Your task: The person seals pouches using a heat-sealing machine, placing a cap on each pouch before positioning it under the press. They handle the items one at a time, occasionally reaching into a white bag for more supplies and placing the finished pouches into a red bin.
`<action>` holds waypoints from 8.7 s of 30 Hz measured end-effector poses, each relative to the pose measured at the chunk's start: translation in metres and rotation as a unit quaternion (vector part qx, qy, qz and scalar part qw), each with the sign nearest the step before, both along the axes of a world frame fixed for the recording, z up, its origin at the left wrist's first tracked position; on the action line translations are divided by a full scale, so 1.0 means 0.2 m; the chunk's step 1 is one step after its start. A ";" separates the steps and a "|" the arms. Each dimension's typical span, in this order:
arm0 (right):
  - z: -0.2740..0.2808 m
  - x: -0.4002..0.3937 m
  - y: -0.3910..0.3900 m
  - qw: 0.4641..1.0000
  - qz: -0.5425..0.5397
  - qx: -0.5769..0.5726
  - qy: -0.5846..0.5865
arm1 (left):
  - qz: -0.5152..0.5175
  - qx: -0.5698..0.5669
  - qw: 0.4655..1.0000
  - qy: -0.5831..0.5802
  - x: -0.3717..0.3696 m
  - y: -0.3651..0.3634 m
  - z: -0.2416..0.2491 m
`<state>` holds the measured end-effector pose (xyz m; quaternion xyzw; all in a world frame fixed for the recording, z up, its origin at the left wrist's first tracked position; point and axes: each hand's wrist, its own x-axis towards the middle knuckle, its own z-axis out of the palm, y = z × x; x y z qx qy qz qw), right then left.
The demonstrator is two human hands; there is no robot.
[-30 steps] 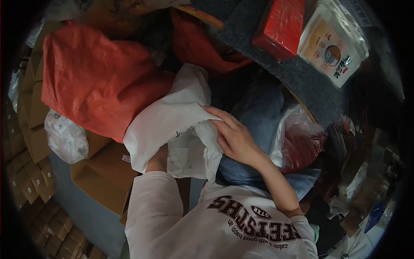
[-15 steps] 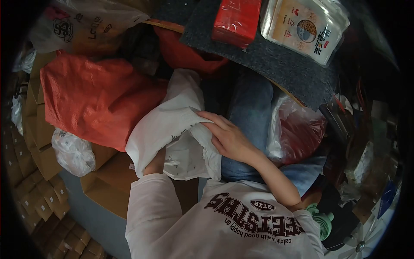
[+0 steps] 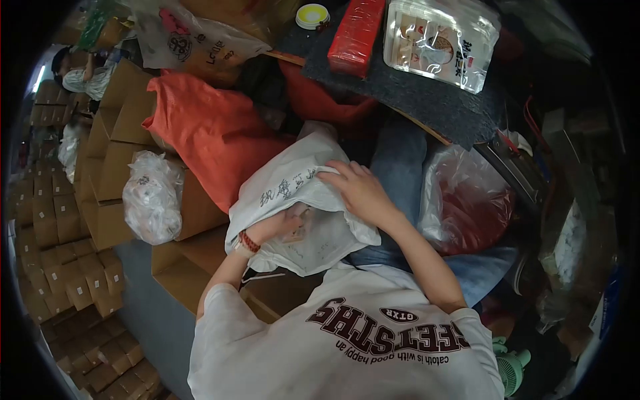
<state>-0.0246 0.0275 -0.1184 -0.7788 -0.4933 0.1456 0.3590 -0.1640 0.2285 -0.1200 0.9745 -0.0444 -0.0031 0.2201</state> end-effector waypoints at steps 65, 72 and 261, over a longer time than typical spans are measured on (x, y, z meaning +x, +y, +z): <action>1.45 -0.57 -2.70 0.530 -0.675 -0.013 -0.513 | -0.312 -0.479 0.820 -0.012 0.52 -1.04 0.57; 0.69 -0.38 -1.50 0.824 -0.042 0.288 0.486 | -0.455 -0.504 0.734 0.001 0.74 -1.21 0.78; 0.73 0.12 -1.78 0.759 -0.521 0.386 -0.060 | 0.020 -0.253 0.922 -0.293 0.62 -1.20 0.55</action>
